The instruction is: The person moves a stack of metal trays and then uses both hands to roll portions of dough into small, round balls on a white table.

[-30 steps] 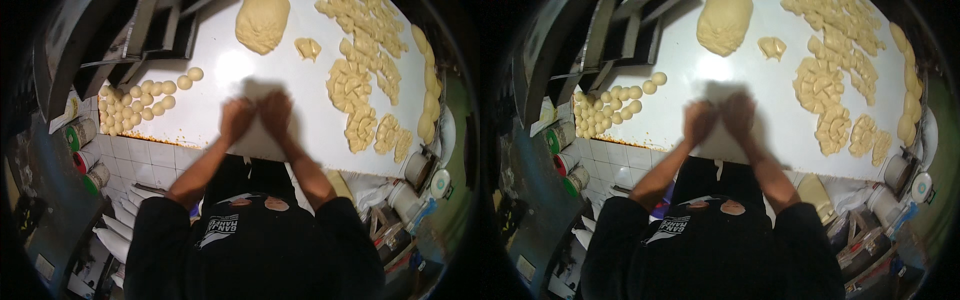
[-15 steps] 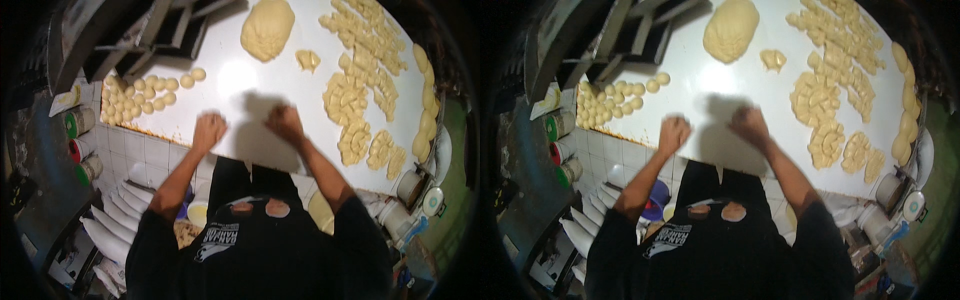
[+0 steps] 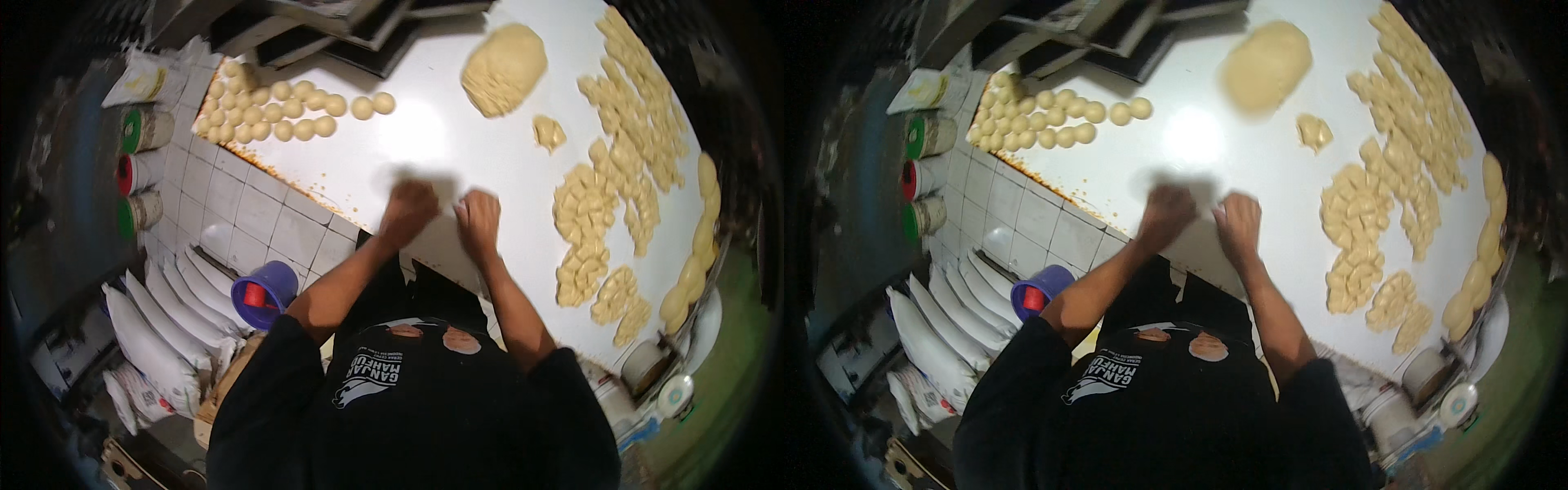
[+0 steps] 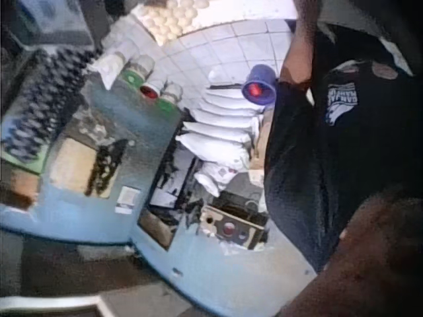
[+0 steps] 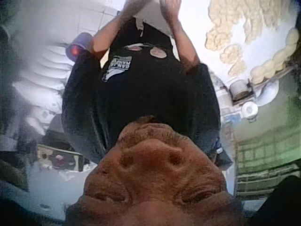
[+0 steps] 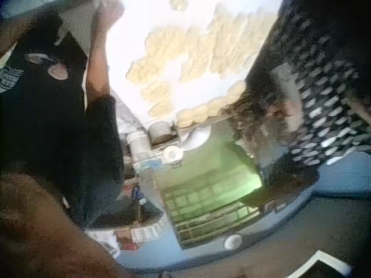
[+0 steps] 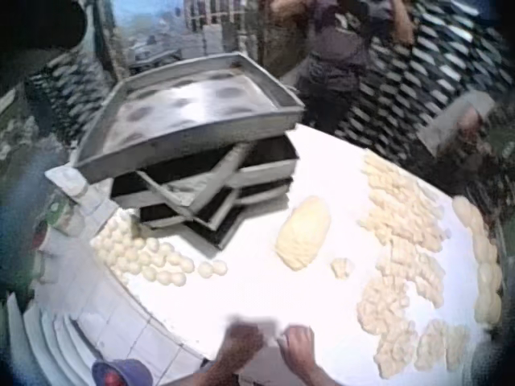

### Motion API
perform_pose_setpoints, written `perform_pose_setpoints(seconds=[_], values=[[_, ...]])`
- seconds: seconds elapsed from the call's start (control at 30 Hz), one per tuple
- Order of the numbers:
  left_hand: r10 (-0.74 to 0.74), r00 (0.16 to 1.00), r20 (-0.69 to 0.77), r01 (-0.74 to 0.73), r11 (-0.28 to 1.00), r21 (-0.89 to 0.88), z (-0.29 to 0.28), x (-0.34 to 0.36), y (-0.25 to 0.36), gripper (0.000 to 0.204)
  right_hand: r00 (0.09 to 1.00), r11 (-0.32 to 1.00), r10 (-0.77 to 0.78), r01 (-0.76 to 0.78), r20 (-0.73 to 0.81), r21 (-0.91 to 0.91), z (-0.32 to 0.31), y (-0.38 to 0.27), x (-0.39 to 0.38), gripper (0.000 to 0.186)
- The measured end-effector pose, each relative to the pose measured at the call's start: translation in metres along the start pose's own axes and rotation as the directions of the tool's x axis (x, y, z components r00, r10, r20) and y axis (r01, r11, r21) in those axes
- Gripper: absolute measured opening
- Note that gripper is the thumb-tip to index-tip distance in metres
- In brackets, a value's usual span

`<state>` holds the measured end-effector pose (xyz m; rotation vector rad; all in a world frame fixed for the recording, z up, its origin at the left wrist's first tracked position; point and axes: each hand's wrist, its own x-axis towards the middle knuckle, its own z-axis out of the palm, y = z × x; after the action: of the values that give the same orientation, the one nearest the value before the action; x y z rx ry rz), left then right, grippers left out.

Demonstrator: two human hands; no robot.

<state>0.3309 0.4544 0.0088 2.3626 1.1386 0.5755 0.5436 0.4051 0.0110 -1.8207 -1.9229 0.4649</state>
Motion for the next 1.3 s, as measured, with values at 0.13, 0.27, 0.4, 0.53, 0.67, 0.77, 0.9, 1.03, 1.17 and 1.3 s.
perform_pose_setpoints(seconds=[0.13, 0.27, 0.4, 0.53, 0.67, 0.77, 0.9, 1.03, 1.17, 1.3], values=[[0.141, 0.971, 0.191, -0.205, 0.906, 0.371, -0.029, -0.041, -0.061, 0.018, 0.989, 0.994, 0.110, -0.112, 0.096, 0.012, -0.042, 0.001, -0.017, 0.047], [-0.141, 0.965, -0.221, 0.144, 0.990, -0.002, -0.037, -0.002, -0.041, 0.030, 0.968, 0.984, 0.098, -0.128, 0.231, 0.120, -0.062, -0.106, 0.113, 0.050], [0.006, 1.000, -0.028, -0.011, 0.987, -0.162, -0.058, -0.040, -0.050, 0.024, 0.979, 0.951, -0.202, 0.195, 0.004, 0.239, 0.020, -0.168, 0.163, 0.054], [-0.309, 0.873, -0.376, 0.214, 0.938, -0.273, -0.126, -0.041, -0.095, 0.024, 0.983, 0.973, -0.182, 0.184, -0.027, 0.137, 0.044, -0.168, 0.124, 0.040], [-0.496, 0.734, -0.464, 0.442, 0.868, -0.227, -0.164, -0.058, -0.175, 0.060, 0.984, 0.984, -0.018, -0.014, 0.180, 0.176, 0.007, -0.107, 0.016, 0.019], [-0.497, 0.703, -0.508, 0.532, 0.842, -0.088, -0.163, -0.075, -0.170, 0.098, 0.958, 0.957, 0.282, -0.285, 0.054, 0.048, -0.043, -0.006, 0.012, 0.020], [-0.413, 0.829, -0.376, 0.385, 0.910, -0.151, -0.137, -0.051, -0.114, 0.090, 0.947, 0.928, 0.108, -0.205, -0.303, -0.311, -0.105, 0.103, 0.074, 0.067], [-0.436, 0.873, 0.219, 0.436, 0.493, -0.753, -0.090, 0.018, -0.007, 0.064, 0.895, 0.892, 0.429, -0.398, -0.123, 0.214, -0.109, 0.139, 0.113, 0.052], [-0.514, 0.756, 0.406, 0.554, 0.173, -0.814, -0.028, 0.049, 0.064, 0.054, 0.887, 0.905, 0.313, -0.386, 0.340, 0.176, -0.107, 0.007, 0.081, 0.034], [-0.341, 0.877, 0.339, 0.475, 0.726, -0.498, -0.020, 0.024, 0.052, 0.037, 0.649, 0.796, 0.236, -0.557, 0.723, 0.239, -0.123, -0.054, 0.028, 0.043]])
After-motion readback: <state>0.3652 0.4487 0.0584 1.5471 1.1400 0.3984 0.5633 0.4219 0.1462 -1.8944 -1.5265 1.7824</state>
